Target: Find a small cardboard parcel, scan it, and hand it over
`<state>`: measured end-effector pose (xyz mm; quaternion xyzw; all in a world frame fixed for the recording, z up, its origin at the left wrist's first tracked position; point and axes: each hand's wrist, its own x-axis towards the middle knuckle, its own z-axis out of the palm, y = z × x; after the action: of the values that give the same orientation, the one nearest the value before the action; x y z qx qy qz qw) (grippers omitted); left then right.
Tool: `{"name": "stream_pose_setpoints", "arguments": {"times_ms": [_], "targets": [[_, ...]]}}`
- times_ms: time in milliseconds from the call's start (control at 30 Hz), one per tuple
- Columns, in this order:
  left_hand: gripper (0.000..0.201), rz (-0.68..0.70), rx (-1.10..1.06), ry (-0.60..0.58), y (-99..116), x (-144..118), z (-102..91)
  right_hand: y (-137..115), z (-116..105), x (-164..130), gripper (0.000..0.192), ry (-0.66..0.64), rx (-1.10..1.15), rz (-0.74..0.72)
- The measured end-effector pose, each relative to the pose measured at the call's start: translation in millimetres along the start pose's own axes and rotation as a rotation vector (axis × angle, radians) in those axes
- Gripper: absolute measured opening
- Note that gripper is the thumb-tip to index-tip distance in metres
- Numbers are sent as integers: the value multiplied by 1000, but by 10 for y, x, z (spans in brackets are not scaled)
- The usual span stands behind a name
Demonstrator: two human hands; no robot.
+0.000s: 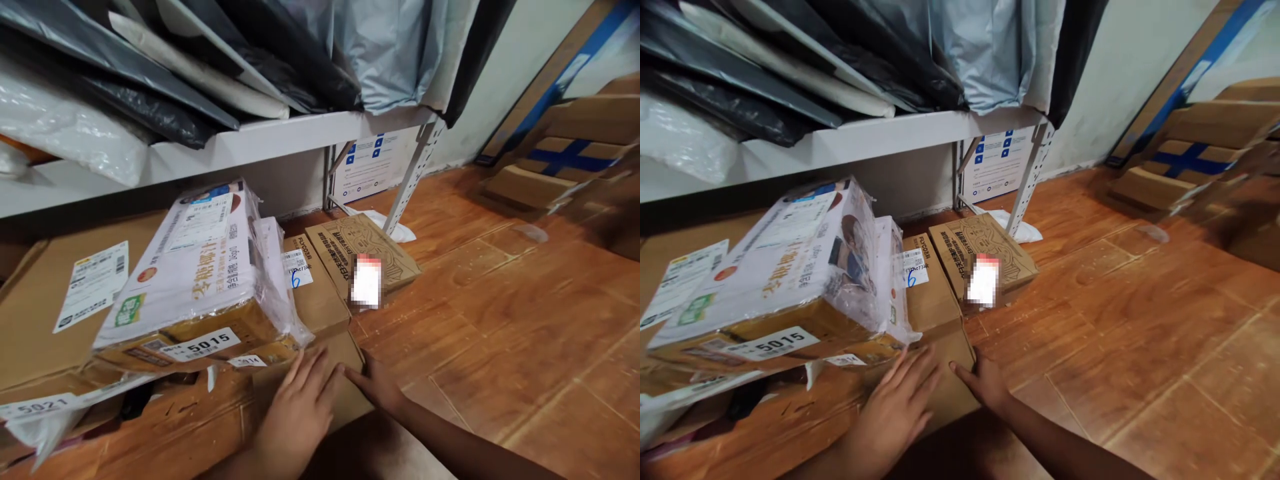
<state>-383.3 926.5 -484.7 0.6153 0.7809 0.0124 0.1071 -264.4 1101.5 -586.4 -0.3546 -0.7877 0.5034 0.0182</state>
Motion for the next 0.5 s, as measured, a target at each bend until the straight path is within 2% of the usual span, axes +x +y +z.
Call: {"name": "stream_pose_setpoints", "arguments": {"times_ms": [67, 100, 167, 267, 400, 500], "targets": [[44, 29, 372, 370, 16, 276, 79, -11, -9, 5, 61, -6, 21, -22], [45, 16, 524, 501, -13, 382, 146, -17, -10, 0, 61, 1, 28, -24], [46, -20, 725, 642, -116, 515, 271, -39, 7, -38, 59, 7, 21, -7], [48, -20, 782, 671, -277, 558, 346, -90, 106, -173, 58, -16, 30, 12], [55, -36, 654, 680, -376, 575, 285, -96, 293, -354, 60, -50, 80, 38], [59, -69, 548, 565, -410, 622, 171, -36, 316, -287, 59, -70, 161, 53]]}}
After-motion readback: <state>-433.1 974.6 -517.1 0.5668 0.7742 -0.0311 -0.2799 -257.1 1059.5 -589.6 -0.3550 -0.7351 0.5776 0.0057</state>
